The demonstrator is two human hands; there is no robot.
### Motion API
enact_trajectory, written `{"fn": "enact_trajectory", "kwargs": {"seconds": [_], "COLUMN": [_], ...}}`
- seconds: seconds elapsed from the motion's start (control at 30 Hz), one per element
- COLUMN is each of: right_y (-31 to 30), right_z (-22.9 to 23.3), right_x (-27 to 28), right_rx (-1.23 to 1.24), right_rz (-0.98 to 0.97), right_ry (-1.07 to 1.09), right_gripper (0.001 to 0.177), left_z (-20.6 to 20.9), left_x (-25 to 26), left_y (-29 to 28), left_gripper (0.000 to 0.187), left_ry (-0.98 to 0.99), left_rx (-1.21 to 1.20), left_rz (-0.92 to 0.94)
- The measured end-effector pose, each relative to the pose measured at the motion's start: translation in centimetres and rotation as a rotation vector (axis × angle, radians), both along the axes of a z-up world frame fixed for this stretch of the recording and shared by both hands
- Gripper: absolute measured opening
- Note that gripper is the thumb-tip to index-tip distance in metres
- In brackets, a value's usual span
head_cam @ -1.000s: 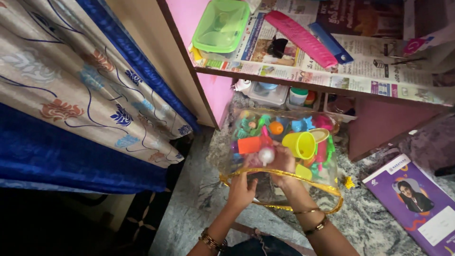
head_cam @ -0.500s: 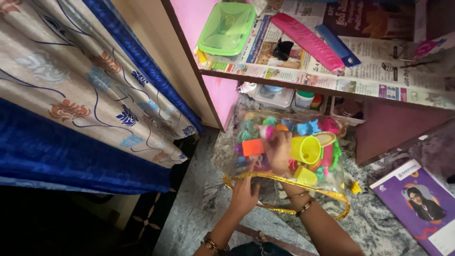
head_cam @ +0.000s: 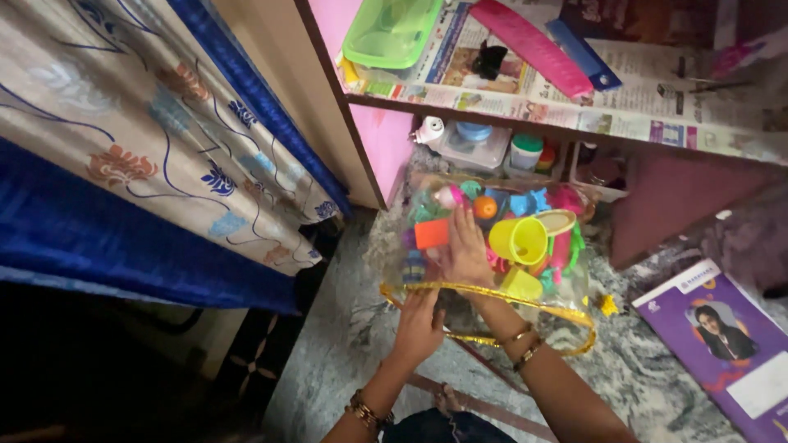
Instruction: The person picks up various small plastic toys and doll accessories from a cluttered wooden table and places them into a clear plastic bag on the floor. The items include colorful plastic pieces, a doll, and small containers.
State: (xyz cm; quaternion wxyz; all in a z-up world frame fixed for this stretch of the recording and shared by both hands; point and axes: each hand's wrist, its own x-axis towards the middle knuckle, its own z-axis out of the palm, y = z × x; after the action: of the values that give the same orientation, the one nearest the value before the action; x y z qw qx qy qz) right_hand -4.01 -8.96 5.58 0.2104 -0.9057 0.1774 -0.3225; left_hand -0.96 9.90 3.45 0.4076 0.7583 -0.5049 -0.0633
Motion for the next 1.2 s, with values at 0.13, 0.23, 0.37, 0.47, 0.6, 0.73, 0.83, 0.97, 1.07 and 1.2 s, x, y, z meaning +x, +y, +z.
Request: {"fn": "enact_trajectory", "kwargs": {"seconds": [0.13,0.23,0.37,0.47,0.6,0.73,0.83,0.97,1.07,1.2], "right_y": [3.8,6.6,11.3,14.8,18.4,18.8,15.7,11.8,9.9,7.3], "right_z": [-0.2,-0.8,-1.7,-2.0,-3.8,-7.5,-8.5,-7.2,-6.2,-4.7], "right_x": [-3.9,-7.3,-11.5,-14.5,-19.1,-23.0,-25.4,-25.0,-22.9,-20.7], "right_rx": [-0.041,-0.034,0.089,0.040,0.041,-0.023,-0.149,-0.095,-0.108,0.152], "right_rz": [-0.040,-0.008,0.045,0.045,-0.004,-0.055,-0.097,-0.085,-0.070,-0.166], "right_ry": [0.101,0.115,0.057,0.032,0.120,0.176,0.224,0.374,0.500,0.757], "right_gripper": [0.072,0.060,0.065,0.070,0.078,0.079,0.087,0.089,0.084,0.071], "left_z": [-1.7,-1.4,-0.1,1.2,2.2,1.5,1.0,1.8,2.6,4.1], "left_x": [-1.4,-2.4,-4.5,-7.0,-11.3,-16.3,-20.3,-24.4,-25.7,-26.5], "left_y": [0.8,2.6,6.4,10.1,16.1,22.6,27.6,34.2,39.6,45.7], "left_gripper": [0.056,0.045,0.045,0.047,0.057,0.062,0.062,0.061,0.054,0.044], "left_ry": [-0.055,-0.007,0.029,0.063,-0.053,-0.020,-0.055,-0.053,-0.071,-0.068], "left_rx": [-0.044,-0.031,-0.011,-0.052,-0.133,-0.116,-0.121,-0.016,-0.042,-0.015], "left_rz": [0.053,0.112,0.200,0.272,0.352,0.410,0.417,0.504,0.559,0.694]}}
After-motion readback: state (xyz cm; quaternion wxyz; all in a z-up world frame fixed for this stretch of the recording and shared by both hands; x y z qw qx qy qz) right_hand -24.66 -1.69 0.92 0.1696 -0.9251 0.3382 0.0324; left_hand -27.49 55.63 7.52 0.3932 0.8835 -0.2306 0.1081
